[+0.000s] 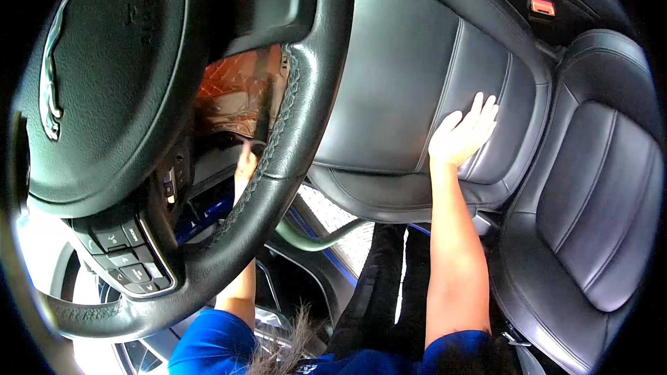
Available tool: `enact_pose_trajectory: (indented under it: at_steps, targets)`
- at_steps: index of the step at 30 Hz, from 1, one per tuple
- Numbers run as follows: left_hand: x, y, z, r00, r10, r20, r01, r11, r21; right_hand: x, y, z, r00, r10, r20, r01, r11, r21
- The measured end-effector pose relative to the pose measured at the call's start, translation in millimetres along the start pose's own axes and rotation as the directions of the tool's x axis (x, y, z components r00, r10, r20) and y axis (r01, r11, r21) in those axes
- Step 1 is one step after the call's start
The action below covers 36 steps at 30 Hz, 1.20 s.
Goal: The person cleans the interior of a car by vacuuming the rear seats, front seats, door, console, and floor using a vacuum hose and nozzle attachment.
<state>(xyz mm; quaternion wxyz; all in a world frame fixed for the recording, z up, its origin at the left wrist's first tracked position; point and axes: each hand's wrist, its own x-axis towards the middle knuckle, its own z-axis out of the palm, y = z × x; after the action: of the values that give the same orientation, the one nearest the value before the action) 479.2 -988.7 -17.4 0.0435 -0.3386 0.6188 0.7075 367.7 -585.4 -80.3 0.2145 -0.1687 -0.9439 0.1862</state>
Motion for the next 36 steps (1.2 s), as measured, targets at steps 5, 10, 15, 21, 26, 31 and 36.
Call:
enact_pose_trajectory:
  at_steps: [5,10,15,21,26,31,36]
  targets:
    - [88,-10,9,0.964,0.096,-0.248,0.056,0.837,0.545,-3,-2,-2,1.0,0.0,-0.015,0.0,1.0,0.005]
    - [-22,-20,72,0.995,-0.093,0.047,-0.01,0.368,0.93,-1,-1,-1,1.0,-0.004,-0.012,0.005,1.0,0.018]
    - [-35,-1,1,1.0,-0.016,0.006,0.015,0.993,0.116,0,-1,-1,1.0,0.008,-0.016,-0.007,1.0,0.025]
    - [33,-83,1,0.956,0.293,-0.028,-0.043,0.232,0.972,5,1,2,1.0,0.021,-0.022,-0.02,0.999,0.037]
    - [-88,11,75,0.895,-0.437,-0.09,0.431,0.795,0.426,1,0,0,0.999,0.032,-0.018,-0.032,0.998,0.047]
    - [-13,19,-40,0.953,-0.299,-0.039,0.268,0.782,0.562,1,1,0,0.999,0.039,-0.011,-0.039,0.998,0.051]
    - [-66,106,85,0.949,-0.316,-0.008,0.217,0.636,0.741,0,1,0,0.999,0.018,-0.029,-0.016,0.998,0.062]
